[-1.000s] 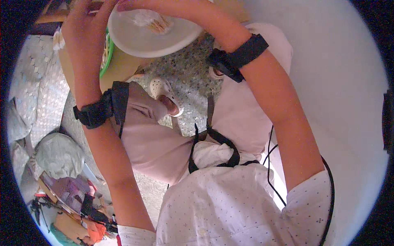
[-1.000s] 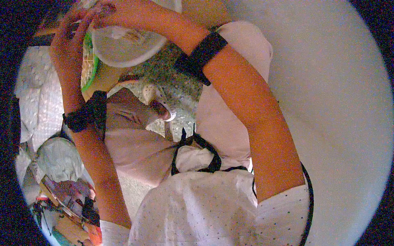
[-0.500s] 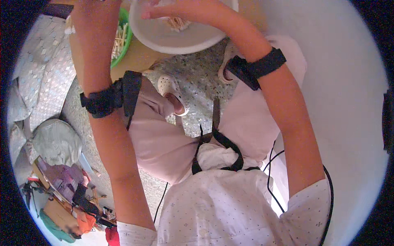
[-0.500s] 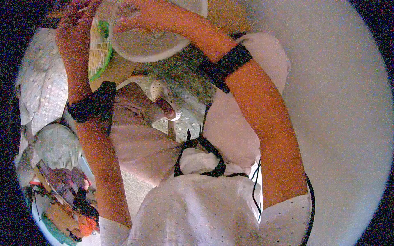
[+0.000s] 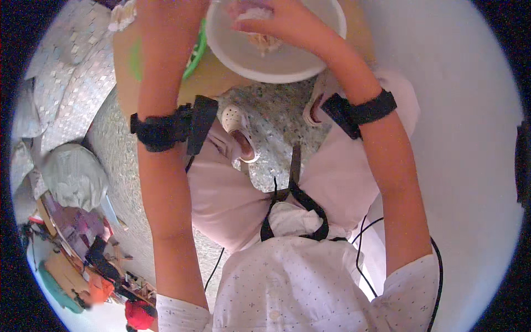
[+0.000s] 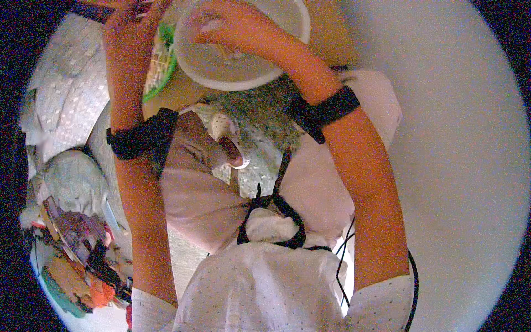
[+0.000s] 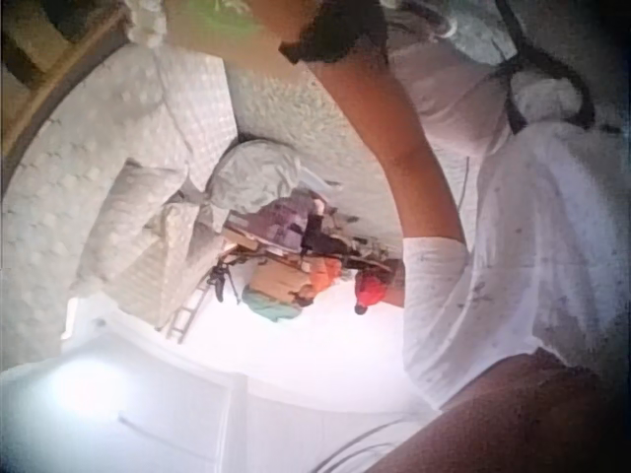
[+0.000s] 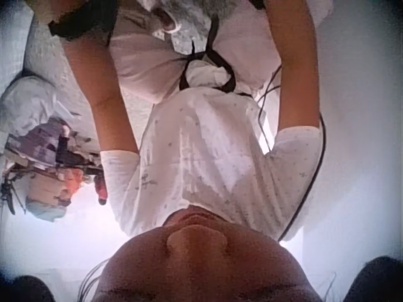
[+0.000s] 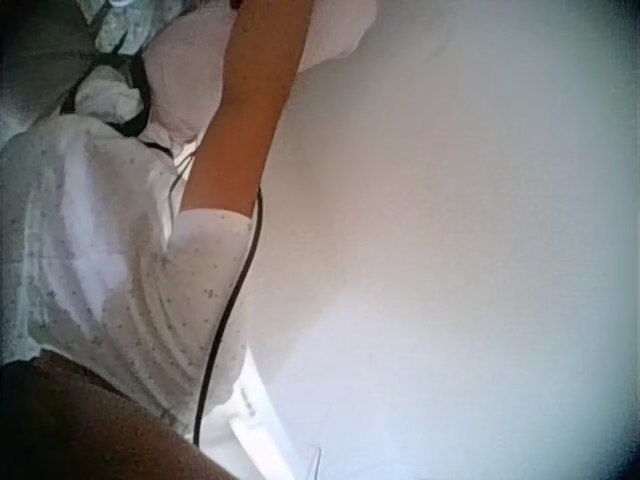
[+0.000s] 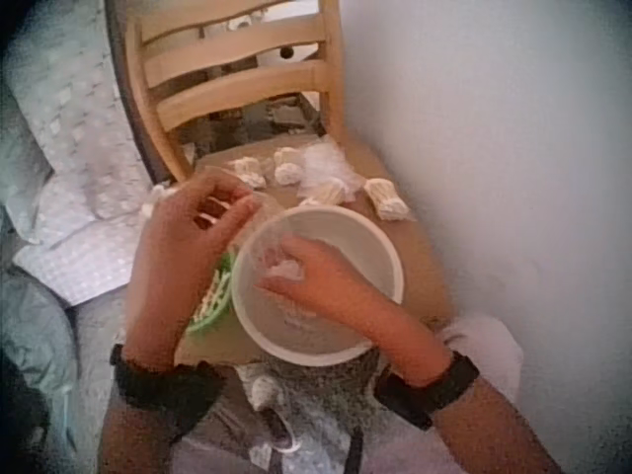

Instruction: The person picks up cotton swabs from a green bowl and a white bowl by hand, placing them into small plastic bags. They then seal the bags and set them aside on the cardboard work surface.

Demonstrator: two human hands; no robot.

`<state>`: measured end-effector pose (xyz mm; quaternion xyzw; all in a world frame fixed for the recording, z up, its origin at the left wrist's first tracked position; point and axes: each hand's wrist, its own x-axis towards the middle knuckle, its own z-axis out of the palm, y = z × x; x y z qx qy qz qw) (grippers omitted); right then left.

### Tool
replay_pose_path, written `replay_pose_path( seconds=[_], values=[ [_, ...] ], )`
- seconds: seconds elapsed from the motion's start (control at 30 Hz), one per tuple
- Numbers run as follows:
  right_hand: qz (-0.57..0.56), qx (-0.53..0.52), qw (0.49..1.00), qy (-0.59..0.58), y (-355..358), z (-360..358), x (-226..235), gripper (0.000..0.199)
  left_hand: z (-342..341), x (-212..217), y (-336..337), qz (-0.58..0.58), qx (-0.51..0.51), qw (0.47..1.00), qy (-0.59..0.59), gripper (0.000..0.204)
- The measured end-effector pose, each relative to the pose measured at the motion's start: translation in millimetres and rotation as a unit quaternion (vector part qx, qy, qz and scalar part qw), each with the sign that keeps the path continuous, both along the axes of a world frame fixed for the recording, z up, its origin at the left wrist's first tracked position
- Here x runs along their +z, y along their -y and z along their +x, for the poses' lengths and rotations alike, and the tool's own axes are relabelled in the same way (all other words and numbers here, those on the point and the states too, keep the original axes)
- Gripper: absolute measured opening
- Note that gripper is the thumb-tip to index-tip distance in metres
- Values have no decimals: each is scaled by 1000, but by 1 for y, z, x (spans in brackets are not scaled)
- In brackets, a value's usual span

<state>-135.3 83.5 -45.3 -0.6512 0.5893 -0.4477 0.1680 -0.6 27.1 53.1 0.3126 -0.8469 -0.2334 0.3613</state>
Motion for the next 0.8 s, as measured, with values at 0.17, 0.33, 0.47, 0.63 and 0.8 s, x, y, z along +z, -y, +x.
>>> replay_pose_path(
  seconds=[0.17, 0.33, 0.47, 0.63, 0.8],
  values=[
    [87, 3, 993, 74, 2, 15, 7, 36, 18, -54, 45, -27, -5, 1000, 9, 20],
    [209, -45, 976, 32, -11, -9, 3, 47, -4, -37, 25, -51, -67, 990, -112, 19],
    [176, -86, 981, 2, -8, -8, -10, 45, -4, -34, 24, -96, -18, 986, -135, 17],
    [158, -87, 983, 33, -8, -27, -25, 44, -10, -36, 26, -128, -14, 982, -137, 17],
    [202, -72, 976, -48, 0, -27, -13, 44, -7, -38, 30, -114, -3, 984, -138, 18]
  ],
)
